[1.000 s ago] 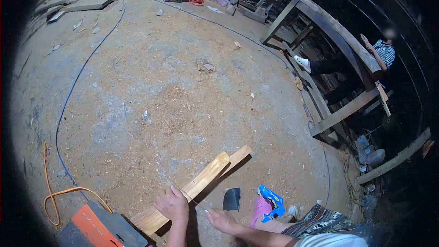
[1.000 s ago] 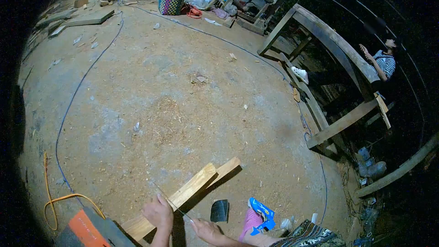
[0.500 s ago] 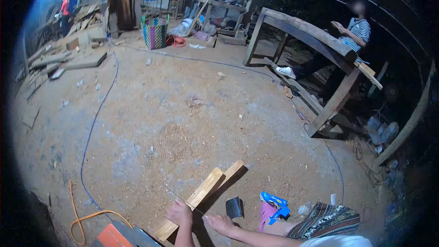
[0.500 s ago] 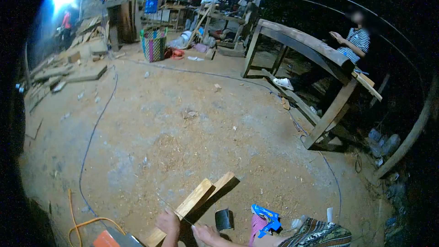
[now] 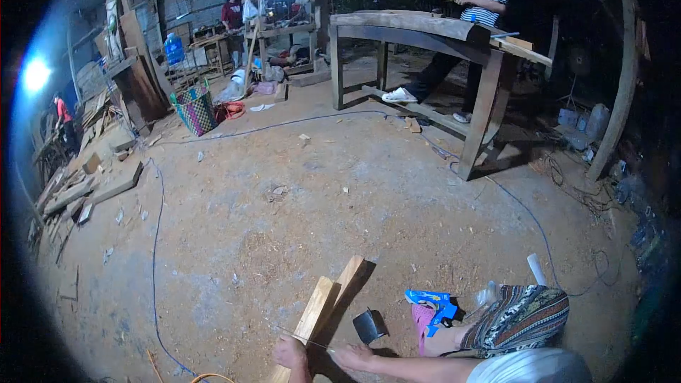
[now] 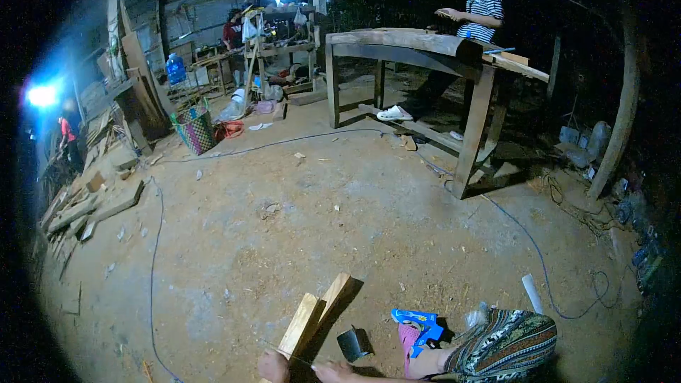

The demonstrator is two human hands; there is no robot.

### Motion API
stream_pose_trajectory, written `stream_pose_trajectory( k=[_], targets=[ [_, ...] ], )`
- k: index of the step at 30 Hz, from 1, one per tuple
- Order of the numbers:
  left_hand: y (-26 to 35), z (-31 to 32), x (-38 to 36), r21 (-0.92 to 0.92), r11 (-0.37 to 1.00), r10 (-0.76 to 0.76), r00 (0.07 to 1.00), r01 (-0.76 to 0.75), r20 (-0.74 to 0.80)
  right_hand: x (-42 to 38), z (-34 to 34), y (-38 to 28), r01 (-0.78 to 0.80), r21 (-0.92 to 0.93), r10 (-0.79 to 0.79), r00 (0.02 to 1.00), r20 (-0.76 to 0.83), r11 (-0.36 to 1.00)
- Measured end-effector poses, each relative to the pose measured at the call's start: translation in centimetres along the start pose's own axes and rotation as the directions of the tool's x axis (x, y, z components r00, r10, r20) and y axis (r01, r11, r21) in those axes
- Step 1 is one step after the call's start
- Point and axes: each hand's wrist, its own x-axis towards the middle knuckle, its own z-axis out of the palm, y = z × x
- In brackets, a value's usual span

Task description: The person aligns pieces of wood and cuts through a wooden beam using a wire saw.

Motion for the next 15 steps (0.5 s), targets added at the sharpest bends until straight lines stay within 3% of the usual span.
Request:
stream_pose_trajectory(
  k=[3,4,6,7,10,12,14,15],
  targets=[
    [1.2,-2.4,-0.4,-0.026,1.0,-0.01,1.0,0.011,0.029,-1.1,3.5,4.9,0.166,-0.106,-0.173,0.982,-0.07,0.981],
    [1.3,-2.9,-0.5,-0.027,0.999,-0.018,0.999,0.02,0.045,-0.8,3.7,4.6,0.157,-0.1,-0.164,0.985,-0.06,0.982],
    [0.6,-0.9,-0.5,-0.006,1.0,0.021,1.0,-0.022,-0.014,1.4,0.1,0.2,0.15,0.113,-0.131,0.979,-0.158,0.982],
    [0.3,-0.3,-0.3,-0.013,1.0,0.018,1.0,-0.018,0.007,1.1,-3.1,-2.8,0.08,-0.019,-0.082,0.989,-0.123,0.997],
    [0.5,-2.1,0.1,-0.027,1.0,0.014,0.999,-0.013,0.045,1.4,-3.1,-3.8,0.104,0.041,-0.096,0.981,-0.166,0.994],
    [1.0,-2.4,0.1,-0.048,0.999,0.009,0.997,-0.006,0.074,0.4,-2.9,-2.6,0.089,0.006,-0.088,0.991,-0.099,0.996],
    [0.7,-1.7,-0.3,0.055,0.998,0.022,0.998,-0.019,-0.05,-2.4,-1.9,0.0,0.249,0.053,-0.225,0.934,-0.276,0.967],
    [1.1,-2.2,-0.3,0.053,0.999,0.015,0.999,-0.013,-0.042,-2.4,-1.7,1.0,0.087,-0.057,-0.087,0.996,0.008,0.995]
  ],
)
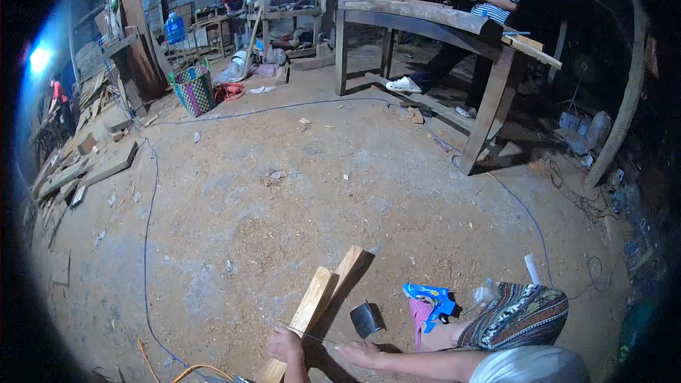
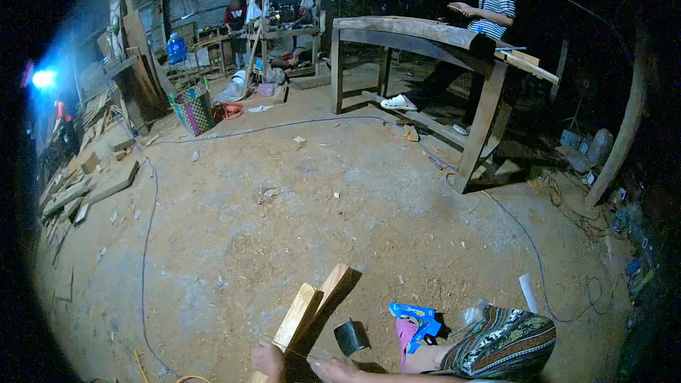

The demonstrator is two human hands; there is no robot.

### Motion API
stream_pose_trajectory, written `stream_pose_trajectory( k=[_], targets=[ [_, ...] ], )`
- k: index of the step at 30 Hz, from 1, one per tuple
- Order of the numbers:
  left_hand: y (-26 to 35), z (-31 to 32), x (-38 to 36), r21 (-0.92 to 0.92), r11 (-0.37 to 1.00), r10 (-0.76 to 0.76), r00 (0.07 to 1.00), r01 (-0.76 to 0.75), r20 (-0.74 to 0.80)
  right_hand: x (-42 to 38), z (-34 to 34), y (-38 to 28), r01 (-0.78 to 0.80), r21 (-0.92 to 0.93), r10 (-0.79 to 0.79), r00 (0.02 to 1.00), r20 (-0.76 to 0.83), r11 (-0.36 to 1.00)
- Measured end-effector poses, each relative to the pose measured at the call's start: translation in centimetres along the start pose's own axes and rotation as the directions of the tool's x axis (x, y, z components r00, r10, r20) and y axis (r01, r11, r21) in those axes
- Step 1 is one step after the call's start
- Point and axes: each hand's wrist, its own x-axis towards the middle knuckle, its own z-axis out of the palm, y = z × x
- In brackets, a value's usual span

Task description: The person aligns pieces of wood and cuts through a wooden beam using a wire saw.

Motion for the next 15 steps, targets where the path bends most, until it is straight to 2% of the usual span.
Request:
stream_pose_trajectory(
  k=[1,3,4,6,10,12,15],
  targets=[
    [0.4,-0.8,0.1,-0.039,0.999,-0.014,0.999,0.016,0.05,0.2,0.5,0.5,-0.006,-0.003,0.006,1.0,0.008,1.0],
    [0.1,-1.0,-0.2,-0.066,0.998,-0.009,0.995,0.016,0.101,1.0,0.2,-0.6,0.185,0.054,-0.166,0.954,-0.248,0.981],
    [-0.1,-0.3,-0.1,-0.044,0.999,-0.02,0.99,0.026,0.141,2.4,-0.5,-1.7,0.187,0.061,-0.166,0.952,-0.258,0.98],
    [-0.4,0.2,0.6,-0.02,0.999,-0.032,0.987,0.036,0.16,5.4,-1.5,-4.1,-0.043,0.036,0.045,0.997,-0.063,0.998],
    [-0.3,-0.5,0.3,-0.05,0.999,0.023,0.994,-0.018,0.104,4.9,-1.2,-3.7,-0.052,0.062,0.056,0.997,-0.06,0.997],
    [-0.2,-0.3,0.2,-0.041,0.999,0.026,0.994,-0.022,0.108,4.0,1.1,-1.0,0.102,0.041,-0.097,0.989,-0.115,0.994],
    [-0.3,0.2,0.4,-0.057,0.998,0.043,0.993,-0.036,0.114,-0.2,-1.3,-0.9,0.094,0.129,-0.076,0.987,-0.141,0.987]
  ],
)
